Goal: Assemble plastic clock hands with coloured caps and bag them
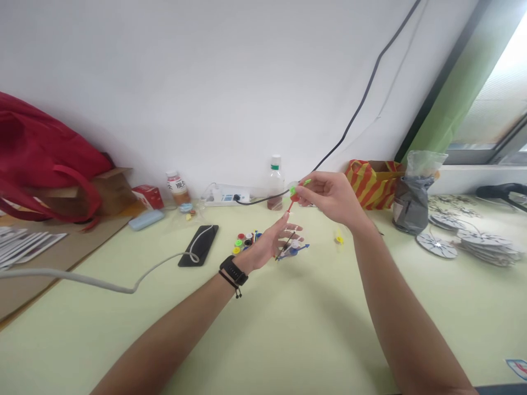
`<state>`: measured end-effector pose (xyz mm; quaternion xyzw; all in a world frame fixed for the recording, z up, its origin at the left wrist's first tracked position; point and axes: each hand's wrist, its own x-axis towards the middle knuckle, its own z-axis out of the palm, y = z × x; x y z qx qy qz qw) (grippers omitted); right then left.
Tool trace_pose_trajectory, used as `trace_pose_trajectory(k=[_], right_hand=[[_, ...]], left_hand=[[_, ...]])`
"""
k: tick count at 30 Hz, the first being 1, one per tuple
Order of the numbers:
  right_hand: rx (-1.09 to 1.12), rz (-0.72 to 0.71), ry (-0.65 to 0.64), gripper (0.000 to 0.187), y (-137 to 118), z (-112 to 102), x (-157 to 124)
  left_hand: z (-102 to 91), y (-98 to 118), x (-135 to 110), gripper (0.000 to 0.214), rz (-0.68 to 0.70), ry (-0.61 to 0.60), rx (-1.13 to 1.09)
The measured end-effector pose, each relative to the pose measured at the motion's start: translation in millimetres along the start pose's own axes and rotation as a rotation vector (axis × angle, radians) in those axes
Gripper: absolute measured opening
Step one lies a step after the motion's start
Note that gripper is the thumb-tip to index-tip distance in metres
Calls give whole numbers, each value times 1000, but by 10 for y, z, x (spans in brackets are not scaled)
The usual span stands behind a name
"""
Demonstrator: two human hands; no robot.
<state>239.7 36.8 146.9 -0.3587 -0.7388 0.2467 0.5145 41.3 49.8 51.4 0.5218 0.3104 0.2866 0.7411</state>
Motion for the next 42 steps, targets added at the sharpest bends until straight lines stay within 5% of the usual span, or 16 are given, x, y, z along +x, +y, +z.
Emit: trace_pose_trajectory(k=[16, 23, 42], right_hand=[[-67, -58, 39, 39, -30, 0, -16], [-91, -26, -122, 38, -28, -18, -16], [-105, 61, -91, 41, -25, -58, -19]], left_hand=[[23, -25, 5, 54, 89, 86, 192], [33, 2, -28, 53, 45, 68, 101], [-10, 36, -25, 87, -14, 23, -64]])
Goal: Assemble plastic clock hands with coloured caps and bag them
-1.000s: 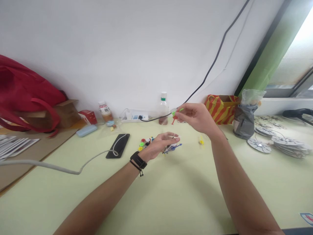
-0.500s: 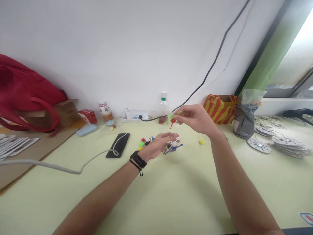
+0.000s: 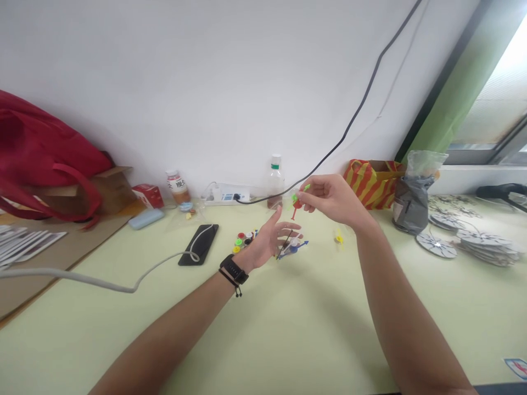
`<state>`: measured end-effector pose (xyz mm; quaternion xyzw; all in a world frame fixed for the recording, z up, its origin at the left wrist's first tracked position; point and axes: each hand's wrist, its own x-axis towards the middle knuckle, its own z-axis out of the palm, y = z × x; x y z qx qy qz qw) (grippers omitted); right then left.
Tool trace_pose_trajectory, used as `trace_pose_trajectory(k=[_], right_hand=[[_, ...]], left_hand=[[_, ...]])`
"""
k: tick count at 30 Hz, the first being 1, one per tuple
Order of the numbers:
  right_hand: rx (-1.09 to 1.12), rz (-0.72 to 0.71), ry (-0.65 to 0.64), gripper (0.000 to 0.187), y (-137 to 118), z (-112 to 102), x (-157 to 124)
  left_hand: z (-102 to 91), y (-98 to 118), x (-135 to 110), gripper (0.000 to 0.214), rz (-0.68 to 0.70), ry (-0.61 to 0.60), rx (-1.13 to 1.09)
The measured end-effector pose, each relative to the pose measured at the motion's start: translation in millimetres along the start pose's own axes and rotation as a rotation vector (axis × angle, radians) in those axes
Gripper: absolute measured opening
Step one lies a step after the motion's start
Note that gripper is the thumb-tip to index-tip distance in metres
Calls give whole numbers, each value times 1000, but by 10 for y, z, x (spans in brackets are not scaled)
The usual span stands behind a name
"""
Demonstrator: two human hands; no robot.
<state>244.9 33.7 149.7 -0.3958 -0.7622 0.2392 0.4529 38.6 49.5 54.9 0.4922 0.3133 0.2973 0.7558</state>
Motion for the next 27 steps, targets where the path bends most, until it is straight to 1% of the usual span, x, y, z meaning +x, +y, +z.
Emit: trace_pose_trajectory(k=[3, 5, 9, 12, 14, 16, 19, 24, 27], right_hand=[[-40, 41, -107, 38, -27, 42, 6], [-92, 75, -155, 36, -41, 83, 19], [-134, 97, -188, 34, -53, 156, 45], [-140, 69, -223, 32, -43, 170, 52], [-198, 42, -212, 26, -26, 156, 47], [-252, 33, -207, 22, -5, 129, 38], [-259, 58, -232, 22, 30, 78, 21], [-263, 92, -357, 19, 91, 32, 7], [-299, 83, -362, 16, 101, 34, 1]], left_hand=[[22, -18, 14, 84, 28, 42, 19], [42, -26, 21, 82, 35, 71, 12], [88, -12, 14, 78, 44, 93, -3], [120, 16, -1, 75, 92, 112, -33], [127, 33, -6, 74, 114, 125, -39], [115, 45, -4, 74, 113, 151, -13], [59, 46, 12, 75, 88, 178, 56], [-54, 9, 44, 77, 42, 147, 110], [-84, -6, 55, 76, 40, 136, 123]])
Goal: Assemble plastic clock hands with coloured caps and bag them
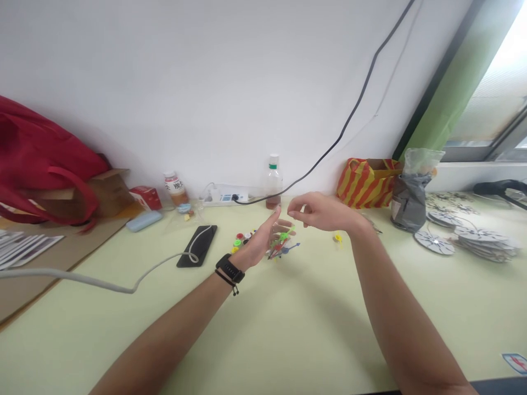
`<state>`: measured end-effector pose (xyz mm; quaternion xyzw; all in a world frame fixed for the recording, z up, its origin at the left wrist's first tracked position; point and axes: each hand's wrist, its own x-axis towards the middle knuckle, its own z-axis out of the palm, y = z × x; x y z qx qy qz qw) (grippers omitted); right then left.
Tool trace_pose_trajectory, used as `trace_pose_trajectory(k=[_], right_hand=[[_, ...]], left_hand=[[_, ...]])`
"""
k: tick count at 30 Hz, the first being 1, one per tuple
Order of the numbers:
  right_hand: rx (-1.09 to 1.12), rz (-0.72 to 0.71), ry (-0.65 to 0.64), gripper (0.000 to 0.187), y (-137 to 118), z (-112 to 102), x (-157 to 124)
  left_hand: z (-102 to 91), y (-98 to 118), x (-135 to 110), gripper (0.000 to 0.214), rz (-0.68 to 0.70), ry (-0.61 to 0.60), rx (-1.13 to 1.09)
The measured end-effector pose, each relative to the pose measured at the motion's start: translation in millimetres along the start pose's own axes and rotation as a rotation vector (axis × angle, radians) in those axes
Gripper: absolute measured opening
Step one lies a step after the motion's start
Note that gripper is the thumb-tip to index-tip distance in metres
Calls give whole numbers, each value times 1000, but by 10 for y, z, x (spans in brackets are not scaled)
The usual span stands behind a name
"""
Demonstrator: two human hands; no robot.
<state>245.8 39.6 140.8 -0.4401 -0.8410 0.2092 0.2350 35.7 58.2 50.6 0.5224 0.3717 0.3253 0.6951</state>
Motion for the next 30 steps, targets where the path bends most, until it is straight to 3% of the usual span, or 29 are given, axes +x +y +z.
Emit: trace_pose_trajectory(k=[6, 10, 15, 22, 25, 30], right_hand=[[-77, -58, -31, 10, 46, -44, -10], [-24, -124, 107, 13, 164, -138, -32], [-89, -126, 35, 12, 172, -167, -50], [-41, -187, -2, 16, -43, -98, -37], [-46, -187, 7, 16, -74, -114, -57], [-136, -128, 110, 14, -59, -93, -58]], left_hand=[[-35, 148, -35, 83, -4, -38, 73], [-84, 329, -115, 75, 217, 12, 152], [-156, 433, -213, 71, 443, 38, 535], [-237, 459, -228, 49, 534, -20, 903], [-264, 509, -226, 30, 570, 0, 976], [-236, 586, -262, 19, 723, 87, 1074]])
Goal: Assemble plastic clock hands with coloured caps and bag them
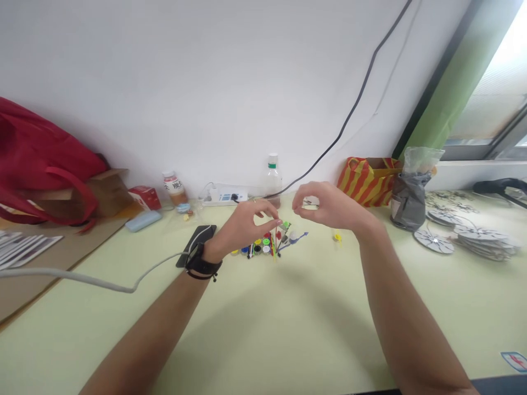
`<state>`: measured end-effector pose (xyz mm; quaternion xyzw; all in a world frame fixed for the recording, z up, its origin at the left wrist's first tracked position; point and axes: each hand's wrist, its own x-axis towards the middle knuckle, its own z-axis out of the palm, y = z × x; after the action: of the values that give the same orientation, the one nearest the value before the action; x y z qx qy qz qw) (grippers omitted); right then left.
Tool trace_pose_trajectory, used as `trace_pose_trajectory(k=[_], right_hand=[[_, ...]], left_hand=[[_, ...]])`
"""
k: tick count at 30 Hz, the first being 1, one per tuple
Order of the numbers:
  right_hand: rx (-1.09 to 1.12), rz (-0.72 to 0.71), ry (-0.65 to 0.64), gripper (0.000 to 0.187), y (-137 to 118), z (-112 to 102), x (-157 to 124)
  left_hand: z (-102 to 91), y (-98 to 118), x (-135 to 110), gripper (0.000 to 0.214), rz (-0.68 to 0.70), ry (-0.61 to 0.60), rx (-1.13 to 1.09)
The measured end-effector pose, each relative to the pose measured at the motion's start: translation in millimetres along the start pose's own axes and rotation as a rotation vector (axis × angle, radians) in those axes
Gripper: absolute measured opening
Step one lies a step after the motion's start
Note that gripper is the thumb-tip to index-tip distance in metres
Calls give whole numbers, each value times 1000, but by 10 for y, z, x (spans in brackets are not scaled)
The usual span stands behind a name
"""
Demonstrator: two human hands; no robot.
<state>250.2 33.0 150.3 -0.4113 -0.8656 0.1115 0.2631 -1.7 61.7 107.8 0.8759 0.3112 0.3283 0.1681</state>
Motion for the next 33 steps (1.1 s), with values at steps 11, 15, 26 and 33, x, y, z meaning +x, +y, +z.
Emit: trace_pose_trajectory(k=[11, 15, 26, 33], right_hand=[[-2, 98, -249, 29, 83, 113, 28], [76, 54, -328, 29, 82, 142, 74], [322, 208, -321, 28, 70, 281, 190], [361, 174, -294, 27, 100, 312, 203]], left_hand=[[47, -17, -25, 33, -102, -127, -258], [60, -17, -19, 65, -120, -62, -317], [119, -54, 15, 27, -153, 89, -391], [99, -49, 18, 30, -216, 88, -385]])
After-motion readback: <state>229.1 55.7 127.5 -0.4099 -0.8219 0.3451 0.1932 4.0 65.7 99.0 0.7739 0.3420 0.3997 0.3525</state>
